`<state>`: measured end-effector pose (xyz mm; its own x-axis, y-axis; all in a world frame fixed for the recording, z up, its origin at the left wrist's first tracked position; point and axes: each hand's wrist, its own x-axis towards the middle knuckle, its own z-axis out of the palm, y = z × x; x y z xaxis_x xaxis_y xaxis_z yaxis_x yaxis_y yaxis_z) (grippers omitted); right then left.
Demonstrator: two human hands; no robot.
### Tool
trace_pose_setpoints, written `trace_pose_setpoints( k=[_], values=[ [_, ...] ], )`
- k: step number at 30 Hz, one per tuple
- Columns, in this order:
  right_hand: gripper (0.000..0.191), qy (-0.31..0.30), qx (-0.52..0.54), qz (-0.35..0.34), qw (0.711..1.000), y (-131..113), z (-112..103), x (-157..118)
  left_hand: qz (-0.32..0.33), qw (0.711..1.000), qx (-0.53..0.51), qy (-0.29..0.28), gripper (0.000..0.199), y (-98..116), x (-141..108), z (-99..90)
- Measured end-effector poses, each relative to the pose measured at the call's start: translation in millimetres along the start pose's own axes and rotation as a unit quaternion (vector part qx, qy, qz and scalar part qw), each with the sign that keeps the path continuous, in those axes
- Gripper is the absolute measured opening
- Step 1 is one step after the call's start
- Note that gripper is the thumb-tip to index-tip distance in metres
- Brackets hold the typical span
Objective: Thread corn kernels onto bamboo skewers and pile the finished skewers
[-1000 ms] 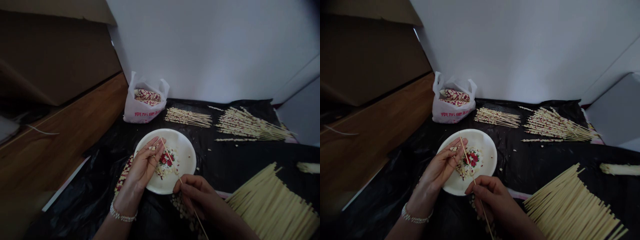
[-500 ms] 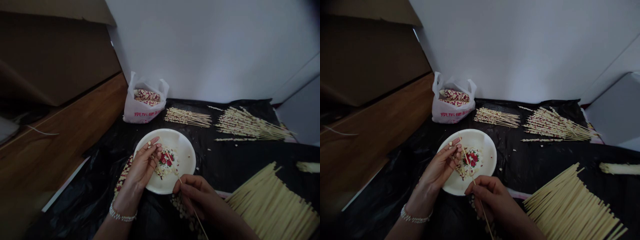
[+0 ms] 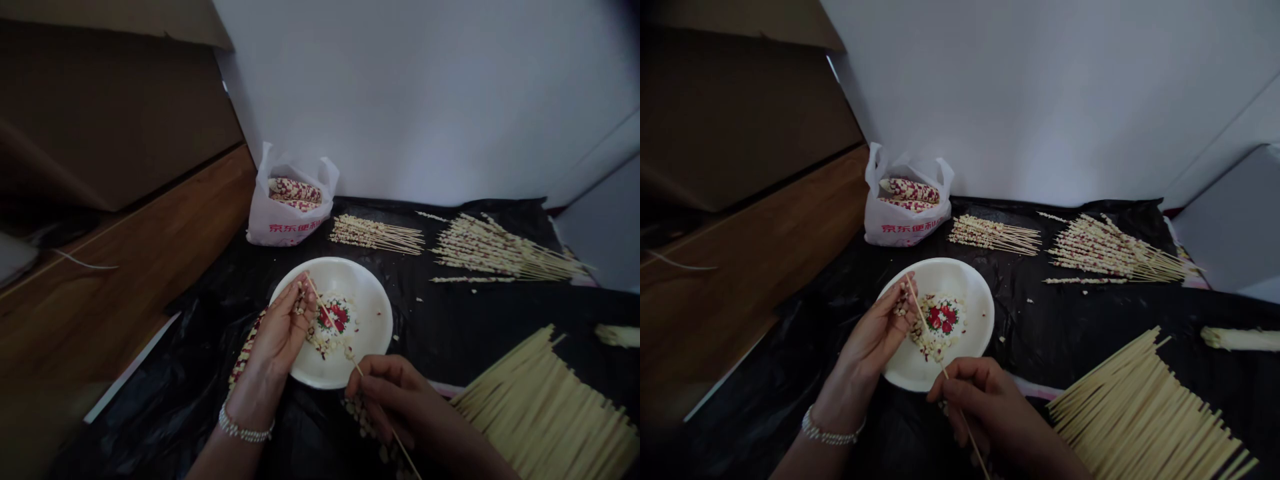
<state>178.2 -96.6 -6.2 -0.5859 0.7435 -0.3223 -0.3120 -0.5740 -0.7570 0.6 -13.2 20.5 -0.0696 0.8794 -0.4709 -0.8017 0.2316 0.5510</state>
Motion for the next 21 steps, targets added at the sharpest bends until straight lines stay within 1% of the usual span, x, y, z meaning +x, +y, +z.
trace_pose_setpoints(
  k=[4, 10, 21],
  values=[
    [0.026, -0.014, -0.008, 0.022, 1.0, -0.2, 0.4, -1.3, 0.018, 1.0, 0.003, 0.019, 0.029, 1.8, 2.9, -0.5],
    [0.026, -0.021, -0.019, 0.026, 0.999, 2.3, -1.4, -1.1, -0.012, 0.999, -0.023, 0.02, 0.03, 3.9, 1.3, 2.3],
    [0.026, -0.015, -0.026, 0.022, 0.999, 2.8, -1.9, -1.0, -0.018, 0.999, -0.026, 0.029, 0.032, 4.1, 2.8, 1.8]
  ],
)
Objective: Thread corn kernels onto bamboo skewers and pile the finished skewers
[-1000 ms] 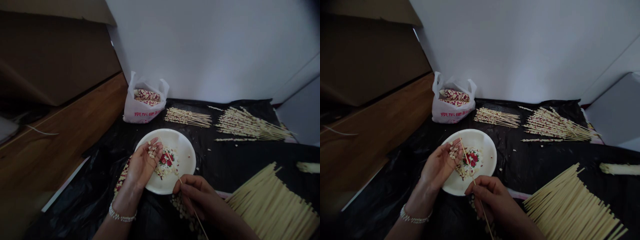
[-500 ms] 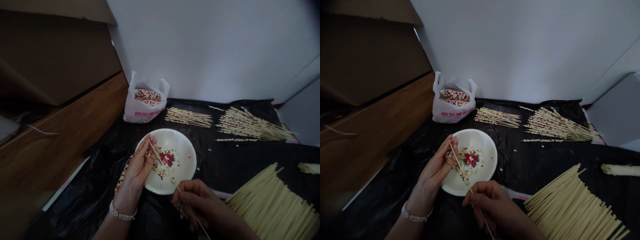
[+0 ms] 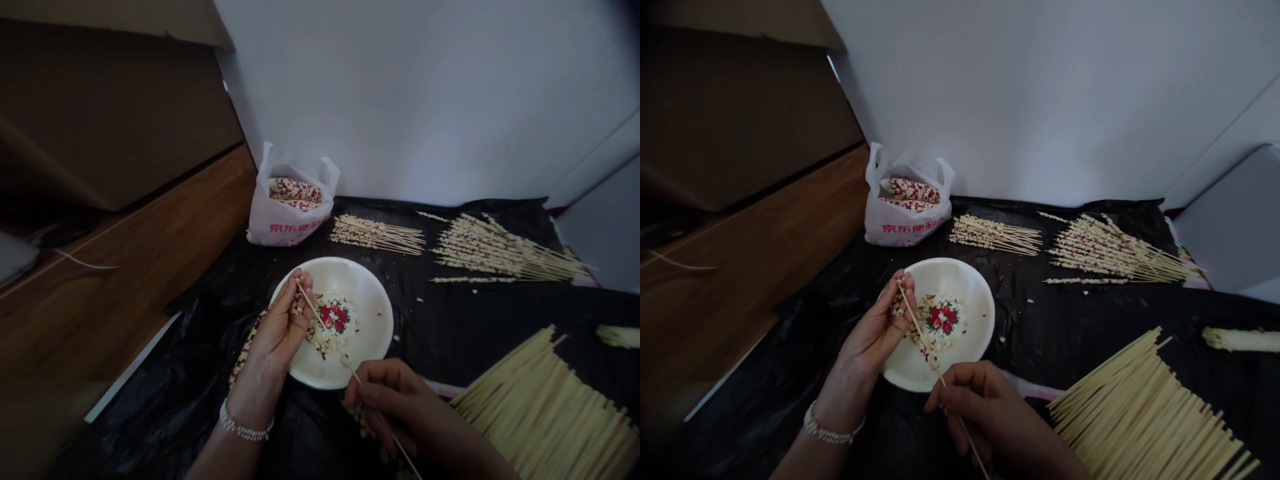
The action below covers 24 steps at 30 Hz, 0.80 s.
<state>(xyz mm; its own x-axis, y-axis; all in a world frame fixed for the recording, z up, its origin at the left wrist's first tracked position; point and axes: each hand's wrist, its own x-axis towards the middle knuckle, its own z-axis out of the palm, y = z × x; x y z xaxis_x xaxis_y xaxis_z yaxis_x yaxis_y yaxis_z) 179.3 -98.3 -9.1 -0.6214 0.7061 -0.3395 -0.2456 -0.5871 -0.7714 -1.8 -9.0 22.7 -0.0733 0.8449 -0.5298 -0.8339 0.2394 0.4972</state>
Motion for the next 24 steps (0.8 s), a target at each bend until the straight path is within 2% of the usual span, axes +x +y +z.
trace_pose_setpoints(
  k=[10, 16, 24],
  values=[
    [0.025, -0.006, 0.013, -0.003, 1.0, 0.8, 0.3, 0.2, 0.006, 1.0, 0.002, 0.009, 0.029, 0.4, -0.5, 1.3],
    [0.025, -0.014, 0.035, 0.006, 0.999, 0.1, 2.2, 0.4, 0.028, 0.999, 0.013, 0.009, 0.02, 0.3, 0.1, 0.7],
    [0.028, -0.019, 0.044, -0.001, 0.999, 1.3, -0.2, 2.2, 0.05, 0.998, 0.029, 0.004, 0.019, -2.6, 1.8, -2.0]
  ],
)
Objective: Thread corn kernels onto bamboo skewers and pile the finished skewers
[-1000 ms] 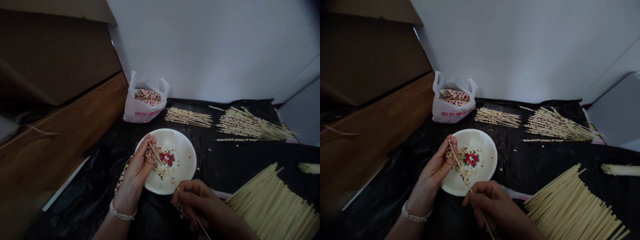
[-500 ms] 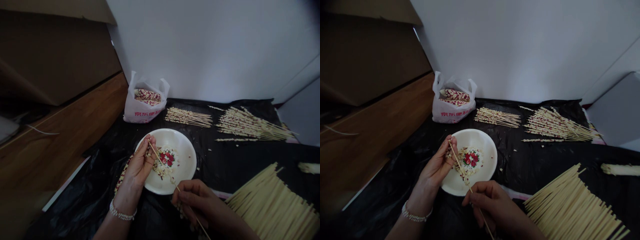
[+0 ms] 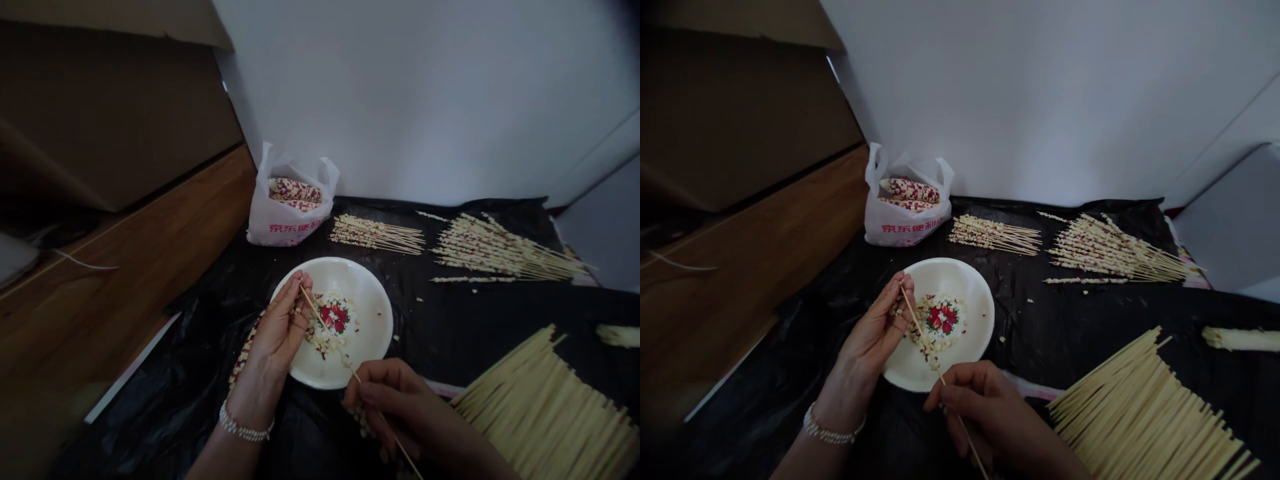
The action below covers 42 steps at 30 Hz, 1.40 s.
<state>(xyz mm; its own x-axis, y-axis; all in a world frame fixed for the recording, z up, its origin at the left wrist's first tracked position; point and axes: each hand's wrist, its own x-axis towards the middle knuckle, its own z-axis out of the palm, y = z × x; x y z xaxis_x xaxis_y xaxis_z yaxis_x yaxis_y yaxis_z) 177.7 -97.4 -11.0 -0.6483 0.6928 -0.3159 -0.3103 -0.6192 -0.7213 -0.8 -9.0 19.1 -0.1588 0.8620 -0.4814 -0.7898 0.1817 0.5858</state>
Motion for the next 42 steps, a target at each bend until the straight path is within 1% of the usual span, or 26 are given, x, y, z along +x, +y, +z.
trace_pose_setpoints(
  k=[4, 8, 13, 17, 22, 24, 27, 32, 34, 36, 40, 42],
  values=[
    [0.027, 0.01, -0.015, 0.004, 1.0, 0, 0, -1, -0.008, 1.0, -0.003, -0.011, 0.02, 0, -3, 2.0],
    [0.026, 0.026, -0.026, -0.016, 0.999, 1, 0, 0, -0.041, 0.998, -0.036, -0.017, 0.018, 2, -7, 6.0],
    [0.027, 0.014, -0.045, -0.028, 0.998, -2, 1, 0, -0.068, 0.996, -0.047, -0.019, 0.015, 3, -7, 5.7],
    [0.027, 0.017, -0.045, -0.039, 0.998, -2, 1, 0, -0.048, 0.998, -0.034, -0.025, 0.014, 0, -5, 3.4],
    [0.025, 0.027, -0.032, -0.041, 0.998, 3, 0, 3, 0.03, 0.999, 0.026, -0.02, 0.015, -5, -4, 2.4],
    [0.024, 0.037, -0.034, -0.048, 0.998, 5, 0, 5, 0.047, 0.998, 0.035, -0.022, 0.016, -7, -3, 2.0],
    [0.025, 0.045, -0.047, -0.058, 0.996, 7, 1, 5, 0.041, 0.998, 0.038, -0.023, 0.016, -8, -2, 1.5],
    [0.027, 0.065, -0.059, -0.059, 0.994, 6, 2, 4, -0.005, 0.998, 0.057, -0.014, 0.014, -12, -6, 3.4],
    [0.028, 0.066, -0.062, -0.063, 0.994, 5, 1, 4, -0.017, 0.997, 0.075, -0.027, 0.013, -15, -11, 4.6],
    [0.027, 0.072, -0.048, -0.078, 0.993, 5, 0, 5, -0.03, 0.993, 0.103, -0.053, 0.012, -20, -16, 4.8],
    [0.023, 0.085, -0.015, -0.1, 0.991, 5, -2, 6, -0.079, 0.972, 0.173, -0.134, 0.016, -28, -24, 3.3],
    [0.023, 0.093, -0.006, -0.102, 0.99, 5, -2, 5, -0.091, 0.961, 0.2, -0.17, 0.019, -30, -27, 2.6]
  ],
)
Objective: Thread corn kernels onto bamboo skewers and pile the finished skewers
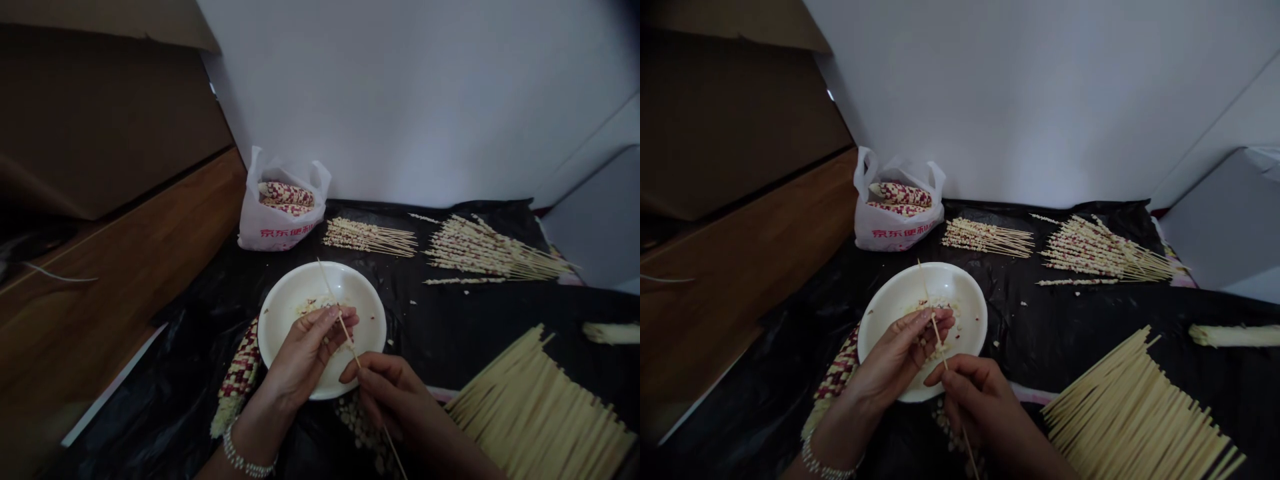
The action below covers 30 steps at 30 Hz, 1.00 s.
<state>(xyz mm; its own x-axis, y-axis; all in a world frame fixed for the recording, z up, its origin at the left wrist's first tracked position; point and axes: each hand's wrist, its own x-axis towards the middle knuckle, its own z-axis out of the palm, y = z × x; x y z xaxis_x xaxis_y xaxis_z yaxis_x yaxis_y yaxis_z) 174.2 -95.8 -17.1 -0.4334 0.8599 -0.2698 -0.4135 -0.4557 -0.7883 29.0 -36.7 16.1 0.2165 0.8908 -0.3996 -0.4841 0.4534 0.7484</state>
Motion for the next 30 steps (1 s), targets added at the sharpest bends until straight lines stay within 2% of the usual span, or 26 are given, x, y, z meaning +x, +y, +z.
trace_pose_setpoints(
  k=[8, 17, 23, 30],
  values=[
    [0.022, 0.007, -0.018, -0.024, 1.0, -1, 0, -2, -0.016, 0.993, 0.087, -0.072, 0.018, 0, -7, -0.4],
    [0.022, -0.001, -0.005, -0.022, 1.0, -4, 2, -3, -0.032, 0.988, 0.101, -0.115, 0.018, 4, -10, -2.6],
    [0.026, 0.023, -0.014, -0.009, 1.0, -3, -2, -2, -0.032, 0.997, -0.059, -0.034, 0.027, 11, -3, -2.6],
    [0.024, 0.02, -0.015, -0.007, 1.0, -3, -2, -3, 0.01, 0.995, -0.095, 0.02, 0.026, 18, 2, -5.1]
  ],
)
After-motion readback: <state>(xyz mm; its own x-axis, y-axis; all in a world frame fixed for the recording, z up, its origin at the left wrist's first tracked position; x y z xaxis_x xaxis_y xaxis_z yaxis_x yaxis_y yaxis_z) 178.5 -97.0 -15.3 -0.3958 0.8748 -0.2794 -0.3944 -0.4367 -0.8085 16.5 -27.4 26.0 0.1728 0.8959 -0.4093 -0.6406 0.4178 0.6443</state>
